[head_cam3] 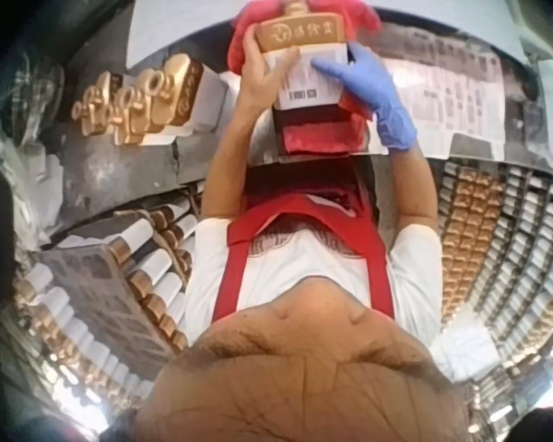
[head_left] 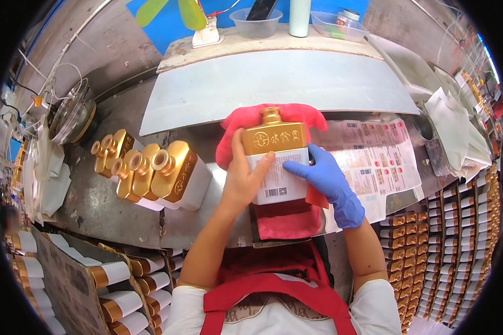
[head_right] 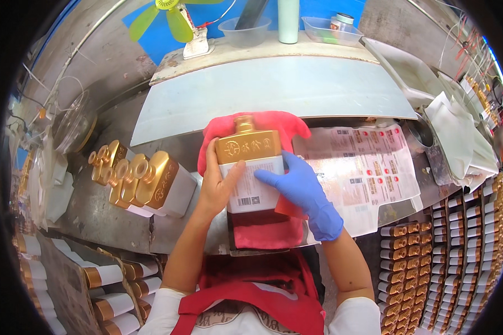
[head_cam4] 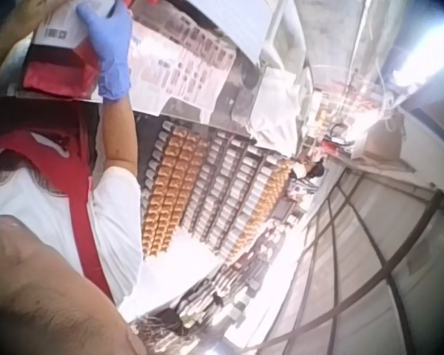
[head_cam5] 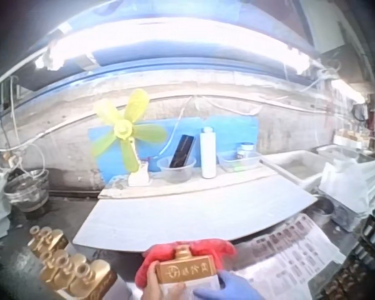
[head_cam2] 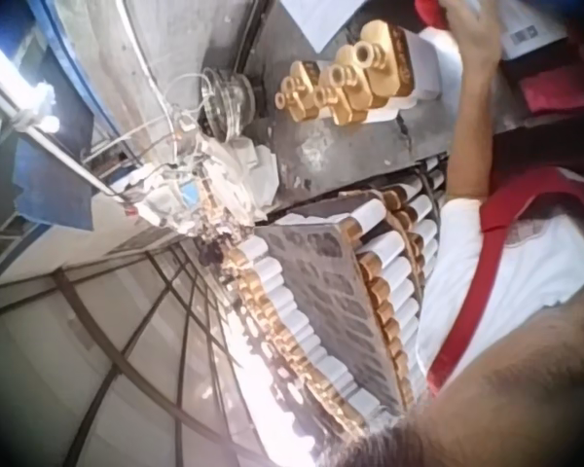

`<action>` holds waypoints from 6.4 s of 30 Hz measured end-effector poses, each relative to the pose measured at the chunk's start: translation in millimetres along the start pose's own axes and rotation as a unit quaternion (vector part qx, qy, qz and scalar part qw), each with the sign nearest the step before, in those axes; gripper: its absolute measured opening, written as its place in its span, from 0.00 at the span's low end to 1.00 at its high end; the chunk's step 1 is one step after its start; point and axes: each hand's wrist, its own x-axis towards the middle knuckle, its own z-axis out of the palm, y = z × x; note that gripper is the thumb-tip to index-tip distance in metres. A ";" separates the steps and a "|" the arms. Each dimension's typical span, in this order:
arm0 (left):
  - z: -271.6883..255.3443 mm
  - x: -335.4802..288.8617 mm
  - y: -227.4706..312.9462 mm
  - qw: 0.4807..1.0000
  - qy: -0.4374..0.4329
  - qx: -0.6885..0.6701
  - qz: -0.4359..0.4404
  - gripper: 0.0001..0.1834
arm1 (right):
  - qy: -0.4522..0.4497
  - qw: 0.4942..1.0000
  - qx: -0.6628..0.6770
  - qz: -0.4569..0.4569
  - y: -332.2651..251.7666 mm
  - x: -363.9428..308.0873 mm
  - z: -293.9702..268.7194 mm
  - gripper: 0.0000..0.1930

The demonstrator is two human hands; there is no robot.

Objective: The person picks up gold and white bottles from a rack and applies labels to them. They peel a label from a sheet, place it on the bottle, and smooth it down with their gloved hands. The person then places the labeled bottle on a nearby table.

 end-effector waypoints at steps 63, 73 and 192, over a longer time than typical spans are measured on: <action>3.4 -13.3 -9.9 0.999 0.010 -0.002 0.043 0.39 | 0.301 0.934 -0.064 -0.182 -0.2 -50.2 21.9 0.19; 0.3 -15.2 -12.7 0.997 -0.030 -0.012 0.067 0.36 | 0.374 0.896 -0.153 -0.184 26.6 -22.4 3.6 0.17; 9.3 -61.4 -16.7 0.887 0.045 0.432 0.158 0.44 | 0.384 0.881 -0.234 0.148 194.9 -23.1 -342.5 0.33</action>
